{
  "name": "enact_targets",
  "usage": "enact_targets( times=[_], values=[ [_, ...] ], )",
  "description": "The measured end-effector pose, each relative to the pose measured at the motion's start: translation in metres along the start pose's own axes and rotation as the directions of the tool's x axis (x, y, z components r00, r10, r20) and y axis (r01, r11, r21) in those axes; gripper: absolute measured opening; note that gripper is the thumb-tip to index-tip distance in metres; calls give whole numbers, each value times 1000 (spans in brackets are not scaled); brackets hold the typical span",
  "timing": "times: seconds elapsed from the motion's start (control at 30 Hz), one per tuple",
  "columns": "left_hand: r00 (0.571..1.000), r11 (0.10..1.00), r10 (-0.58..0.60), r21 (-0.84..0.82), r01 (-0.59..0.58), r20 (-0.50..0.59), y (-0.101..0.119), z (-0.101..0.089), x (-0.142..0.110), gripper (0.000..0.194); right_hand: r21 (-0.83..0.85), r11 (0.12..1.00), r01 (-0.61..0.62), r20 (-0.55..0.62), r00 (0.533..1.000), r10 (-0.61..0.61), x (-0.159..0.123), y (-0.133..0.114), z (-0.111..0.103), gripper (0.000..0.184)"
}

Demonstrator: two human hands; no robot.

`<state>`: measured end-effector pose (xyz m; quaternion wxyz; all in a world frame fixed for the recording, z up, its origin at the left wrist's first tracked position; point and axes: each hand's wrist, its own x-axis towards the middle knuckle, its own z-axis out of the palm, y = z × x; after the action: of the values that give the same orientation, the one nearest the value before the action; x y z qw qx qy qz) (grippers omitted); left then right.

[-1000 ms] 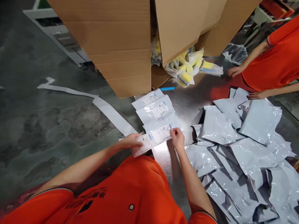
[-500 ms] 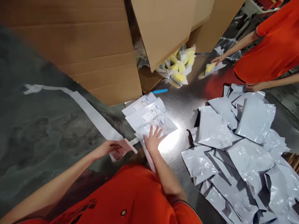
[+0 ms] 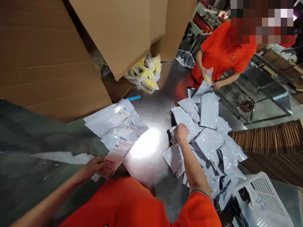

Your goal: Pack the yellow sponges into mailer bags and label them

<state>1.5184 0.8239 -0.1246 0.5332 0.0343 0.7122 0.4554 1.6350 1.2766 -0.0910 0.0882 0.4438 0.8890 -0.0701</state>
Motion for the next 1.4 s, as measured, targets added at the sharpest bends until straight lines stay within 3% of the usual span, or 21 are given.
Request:
enact_targets(
  times=[0.07, 0.13, 0.2, 0.27, 0.33, 0.4, 0.47, 0.53, 0.6, 0.67, 0.7, 0.8, 0.83, 0.87, 0.93, 1.0, 1.07, 1.1, 1.23, 1.3, 1.4],
  values=[
    [999, 999, -30, -22, 29, -37, 1, 7, -6, 56, 73, 991, 109, 0, 994, -109, -8, 4, -2, 47],
    [998, 997, -52, -58, 50, -45, 0, 7, -19, 56, 159, 912, 377, -119, 925, -362, -26, -13, -1, 51],
    [998, 992, -64, -110, 66, 19, -5, 4, -37, 55, 194, 718, 669, -239, 741, -627, -50, -42, 7, 53],
    [993, 986, -74, -143, 87, 92, -12, 2, -56, 53, 193, 539, 820, -189, 570, -799, -77, -75, 20, 53],
    [994, 987, -77, -132, 87, 82, -20, 3, -73, 52, 214, 505, 836, 21, 513, -858, -100, -105, 37, 53],
    [997, 994, -72, -86, 70, -26, -27, 5, -85, 51, 283, 549, 787, 167, 523, -836, -117, -127, 50, 50],
    [989, 998, -57, -46, 51, -137, -33, 9, -92, 51, 479, 554, 681, 127, 570, -812, -131, -140, 55, 45],
    [980, 999, -33, -31, 27, -194, -36, 12, -95, 49, 756, 427, 497, 55, 601, -797, -145, -146, 54, 45],
    [982, 999, -15, -39, 8, -186, -39, 14, -95, 47, 913, 299, 277, 97, 565, -819, -161, -151, 50, 50],
    [989, 1000, -2, -30, -3, -147, -40, 16, -95, 47, 940, 304, 151, 186, 519, -834, -177, -155, 47, 54],
    [993, 1000, 7, -14, -8, -117, -41, 16, -95, 46, 933, 332, 140, 205, 550, -810, -184, -156, 47, 53],
    [999, 998, 34, 51, -32, -31, -39, 16, -98, 46, 919, 365, 151, 145, 731, -667, -195, -158, 48, 52],
    [999, 997, 37, 71, -37, -5, -37, 14, -99, 46, 922, 360, 142, 138, 747, -650, -195, -158, 48, 51],
    [999, 995, 37, 90, -39, 22, -35, 12, -102, 46, 928, 354, 121, 160, 727, -668, -196, -158, 47, 49],
    [995, 990, 46, 131, -57, 85, -27, 7, -106, 47, 936, 349, 47, 241, 637, -732, -198, -156, 45, 39],
    [991, 983, 77, 159, -94, 108, -15, 3, -107, 57, 943, 332, -6, 268, 606, -749, -204, -153, 42, 35],
    [986, 969, 150, 186, -162, 74, 2, 4, -102, 76, 954, 297, -33, 246, 649, -720, -215, -151, 40, 35],
    [980, 958, 193, 209, -198, 43, 11, 7, -96, 75, 958, 285, -36, 235, 670, -704, -221, -151, 39, 35],
    [963, 895, 254, 397, -202, -84, 45, 31, -60, 30, 944, 329, 33, 182, 779, -600, -238, -145, 41, 34],
    [958, 861, 249, 485, -154, -139, 56, 40, -42, 35, 916, 388, 100, 140, 826, -546, -235, -139, 44, 32],
    [962, 831, 254, 532, -164, -100, 61, 38, -20, 35, 875, 455, 166, 82, 875, -477, -211, -127, 53, 33]
  ],
)
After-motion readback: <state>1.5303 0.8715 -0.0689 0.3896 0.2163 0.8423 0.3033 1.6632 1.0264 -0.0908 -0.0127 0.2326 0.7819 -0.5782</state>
